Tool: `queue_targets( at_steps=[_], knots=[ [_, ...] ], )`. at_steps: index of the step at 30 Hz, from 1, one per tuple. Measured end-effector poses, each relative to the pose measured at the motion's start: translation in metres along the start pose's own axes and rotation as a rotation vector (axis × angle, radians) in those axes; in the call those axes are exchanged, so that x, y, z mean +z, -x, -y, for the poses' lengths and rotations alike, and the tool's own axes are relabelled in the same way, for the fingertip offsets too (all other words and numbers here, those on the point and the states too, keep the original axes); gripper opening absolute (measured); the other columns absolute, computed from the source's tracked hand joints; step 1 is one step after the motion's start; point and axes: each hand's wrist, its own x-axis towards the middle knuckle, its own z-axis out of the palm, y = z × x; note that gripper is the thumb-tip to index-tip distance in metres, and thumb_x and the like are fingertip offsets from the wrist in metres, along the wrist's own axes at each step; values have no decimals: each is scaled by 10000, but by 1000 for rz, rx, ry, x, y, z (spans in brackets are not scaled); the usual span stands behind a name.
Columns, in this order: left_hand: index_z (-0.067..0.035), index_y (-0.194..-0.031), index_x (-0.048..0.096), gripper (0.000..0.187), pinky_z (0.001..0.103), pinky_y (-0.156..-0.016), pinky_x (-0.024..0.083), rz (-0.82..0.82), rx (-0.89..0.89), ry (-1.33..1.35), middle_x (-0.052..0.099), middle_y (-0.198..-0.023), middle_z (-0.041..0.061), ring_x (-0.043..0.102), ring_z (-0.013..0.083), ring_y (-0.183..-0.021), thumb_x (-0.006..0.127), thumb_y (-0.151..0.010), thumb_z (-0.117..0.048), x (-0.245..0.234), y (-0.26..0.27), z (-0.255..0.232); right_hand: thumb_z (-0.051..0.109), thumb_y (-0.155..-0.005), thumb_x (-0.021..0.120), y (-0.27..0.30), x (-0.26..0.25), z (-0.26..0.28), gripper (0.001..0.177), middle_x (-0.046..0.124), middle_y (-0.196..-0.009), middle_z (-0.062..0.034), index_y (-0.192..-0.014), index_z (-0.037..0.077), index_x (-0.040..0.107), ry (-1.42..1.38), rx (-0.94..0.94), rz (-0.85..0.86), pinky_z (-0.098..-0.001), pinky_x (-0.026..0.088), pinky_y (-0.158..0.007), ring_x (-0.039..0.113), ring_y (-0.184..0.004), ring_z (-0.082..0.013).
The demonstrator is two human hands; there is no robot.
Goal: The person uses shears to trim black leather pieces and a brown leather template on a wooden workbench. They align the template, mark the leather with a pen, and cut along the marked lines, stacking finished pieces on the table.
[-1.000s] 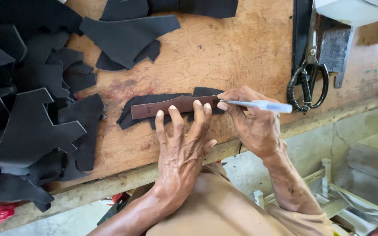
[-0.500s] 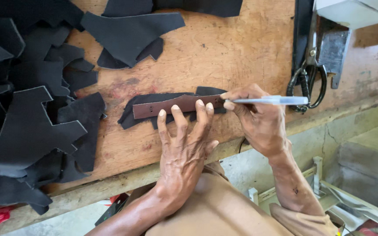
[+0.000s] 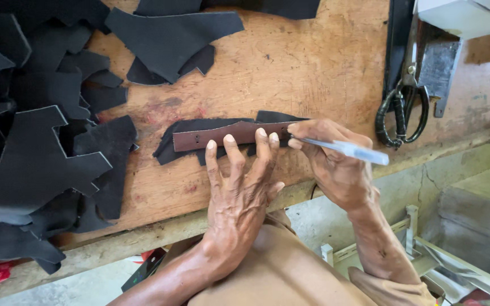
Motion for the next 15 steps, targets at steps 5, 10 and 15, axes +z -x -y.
queue_targets(
  at_steps=[5,10,15],
  knots=[
    [-93,-1617,301,815,675,-1173,271,17,8,2,272,-1570,128,337,477,-1362,548,-979,-535,-2,-2,2,-42,-919,768,-2,-2,-2,170,768,-1062,-105,-1075,-7,711,-84,61,39,-272,627,-827,750,-953,-175],
    [-83,-1622,288,822,658,-1181,269,37,19,15,269,-1579,130,317,473,-1379,547,-985,-534,-4,0,5,-27,-919,773,-2,-1,-3,160,763,-1055,-96,-1063,-10,708,-41,44,36,-283,618,-840,744,-966,-166],
    [-92,-1619,309,808,652,-1197,268,-1,-15,46,275,-1576,117,317,459,-1389,545,-986,-535,1,0,2,30,-928,801,3,-1,2,153,762,-1019,-94,-1046,3,708,67,70,29,-273,570,-797,724,-906,-156]
  ],
)
